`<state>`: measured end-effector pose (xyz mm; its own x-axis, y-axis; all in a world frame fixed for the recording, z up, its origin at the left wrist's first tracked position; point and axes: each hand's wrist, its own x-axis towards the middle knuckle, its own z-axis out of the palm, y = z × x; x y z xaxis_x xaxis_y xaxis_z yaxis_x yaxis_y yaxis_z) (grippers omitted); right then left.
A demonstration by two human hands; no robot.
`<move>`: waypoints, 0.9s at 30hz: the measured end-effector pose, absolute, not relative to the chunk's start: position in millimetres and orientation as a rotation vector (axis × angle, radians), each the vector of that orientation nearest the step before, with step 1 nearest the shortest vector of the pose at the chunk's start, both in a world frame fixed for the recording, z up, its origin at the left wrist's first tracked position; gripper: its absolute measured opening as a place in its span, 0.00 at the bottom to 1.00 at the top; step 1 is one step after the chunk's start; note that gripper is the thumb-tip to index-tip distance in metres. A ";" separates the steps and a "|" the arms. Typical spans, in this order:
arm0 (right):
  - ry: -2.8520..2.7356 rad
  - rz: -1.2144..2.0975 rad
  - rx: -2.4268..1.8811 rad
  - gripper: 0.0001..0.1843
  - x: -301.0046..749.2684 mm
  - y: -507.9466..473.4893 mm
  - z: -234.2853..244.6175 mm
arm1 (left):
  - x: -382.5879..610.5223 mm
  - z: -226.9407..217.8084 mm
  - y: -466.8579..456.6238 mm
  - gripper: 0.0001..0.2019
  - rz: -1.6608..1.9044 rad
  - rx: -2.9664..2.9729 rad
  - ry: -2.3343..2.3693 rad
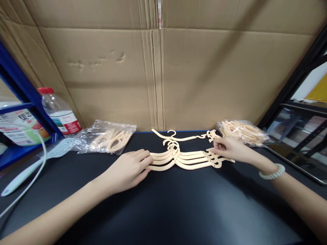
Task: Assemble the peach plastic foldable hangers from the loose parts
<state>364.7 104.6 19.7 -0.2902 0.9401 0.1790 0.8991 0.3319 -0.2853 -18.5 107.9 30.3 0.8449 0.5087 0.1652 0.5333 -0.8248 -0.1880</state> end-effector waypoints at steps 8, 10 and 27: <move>-2.196 0.135 -1.572 0.15 364.0 107.7 17.0 | -18.0 29.7 109.5 0.08 -0.222 -2.789 -0.756; -2.172 0.141 -1.557 0.13 365.1 108.7 15.8 | -18.1 29.5 109.8 0.08 -0.240 -2.785 -0.746; -1.978 0.077 -1.460 0.11 362.3 108.5 17.8 | -16.3 31.0 106.1 0.08 -0.369 -2.812 -0.740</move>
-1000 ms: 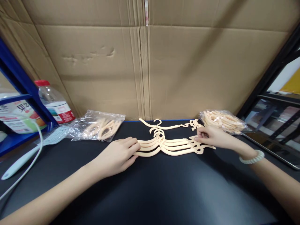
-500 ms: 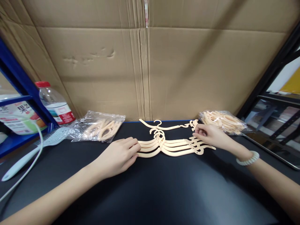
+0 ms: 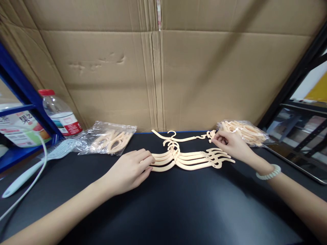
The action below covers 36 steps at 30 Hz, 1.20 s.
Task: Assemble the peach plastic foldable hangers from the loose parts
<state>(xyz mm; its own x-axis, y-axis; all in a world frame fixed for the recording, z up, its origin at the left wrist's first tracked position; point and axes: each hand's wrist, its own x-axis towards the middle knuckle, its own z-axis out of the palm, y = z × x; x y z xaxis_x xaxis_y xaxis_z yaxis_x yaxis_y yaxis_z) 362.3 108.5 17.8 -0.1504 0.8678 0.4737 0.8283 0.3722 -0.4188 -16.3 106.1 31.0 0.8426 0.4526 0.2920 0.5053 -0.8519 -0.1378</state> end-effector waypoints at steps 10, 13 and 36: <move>-2.005 0.119 -1.470 0.10 361.5 111.3 10.4 | -16.0 29.1 107.5 0.08 -0.329 -2.827 -0.756; -1.987 0.106 -1.459 0.10 360.6 110.4 12.4 | -15.9 29.4 107.4 0.08 -0.318 -2.822 -0.757; -1.849 -0.021 -1.526 0.11 366.8 112.4 15.5 | -15.8 29.3 107.5 0.08 -0.375 -2.850 -0.755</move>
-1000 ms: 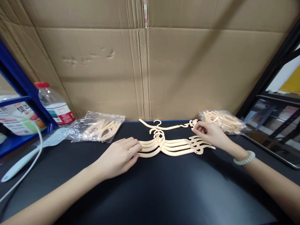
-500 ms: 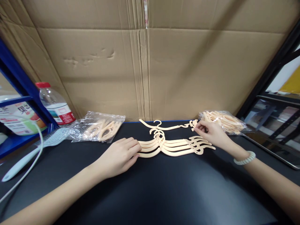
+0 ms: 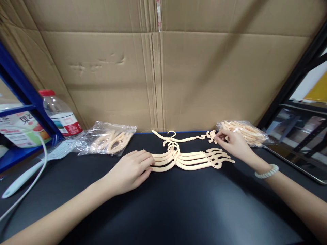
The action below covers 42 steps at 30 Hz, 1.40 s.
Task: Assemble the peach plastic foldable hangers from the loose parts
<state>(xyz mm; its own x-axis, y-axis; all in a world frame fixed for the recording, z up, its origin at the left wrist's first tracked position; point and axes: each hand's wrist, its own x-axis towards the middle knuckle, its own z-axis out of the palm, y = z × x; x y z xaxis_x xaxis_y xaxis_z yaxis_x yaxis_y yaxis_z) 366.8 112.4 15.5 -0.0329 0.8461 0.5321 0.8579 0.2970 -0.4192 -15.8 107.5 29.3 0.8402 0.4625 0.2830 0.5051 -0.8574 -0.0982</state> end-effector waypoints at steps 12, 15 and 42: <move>-1.905 -0.018 -1.521 0.11 372.6 117.8 11.7 | -16.2 28.0 108.0 0.07 -0.337 -2.842 -0.753; -1.930 -0.035 -1.508 0.10 373.5 118.6 10.9 | -16.7 27.1 108.4 0.07 -0.323 -2.844 -0.758; -1.944 -0.071 -1.511 0.11 379.7 123.2 4.1 | -16.4 26.6 108.2 0.07 -0.433 -2.917 -0.800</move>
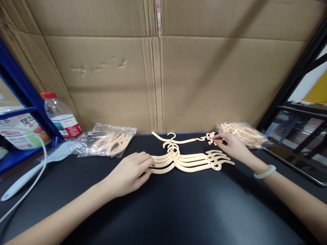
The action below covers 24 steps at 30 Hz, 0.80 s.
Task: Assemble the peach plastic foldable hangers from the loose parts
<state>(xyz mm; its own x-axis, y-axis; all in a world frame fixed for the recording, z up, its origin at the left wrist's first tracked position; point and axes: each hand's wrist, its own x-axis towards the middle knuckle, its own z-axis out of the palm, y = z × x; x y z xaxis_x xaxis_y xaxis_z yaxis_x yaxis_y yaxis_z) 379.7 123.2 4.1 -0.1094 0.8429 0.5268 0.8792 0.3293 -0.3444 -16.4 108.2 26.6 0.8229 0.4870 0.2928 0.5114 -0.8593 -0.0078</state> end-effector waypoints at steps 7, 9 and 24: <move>-1.941 -0.108 -1.531 0.12 380.7 125.3 2.0 | -17.8 25.6 108.5 0.07 -0.396 -2.920 -0.816; -1.947 -0.113 -1.531 0.13 381.0 125.7 1.6 | -17.7 25.8 109.0 0.07 -0.391 -2.916 -0.819; -1.952 -0.106 -1.518 0.12 380.7 126.8 -0.1 | -18.3 24.9 110.6 0.07 -0.388 -2.907 -0.817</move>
<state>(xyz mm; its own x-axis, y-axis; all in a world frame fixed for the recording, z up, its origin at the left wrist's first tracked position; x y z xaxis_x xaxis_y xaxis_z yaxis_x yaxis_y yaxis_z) 380.7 126.8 -0.1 -0.1140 0.8376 0.5343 0.8904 0.3247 -0.3190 -18.3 110.6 24.9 0.8239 0.4992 0.2685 0.5238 -0.8515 -0.0241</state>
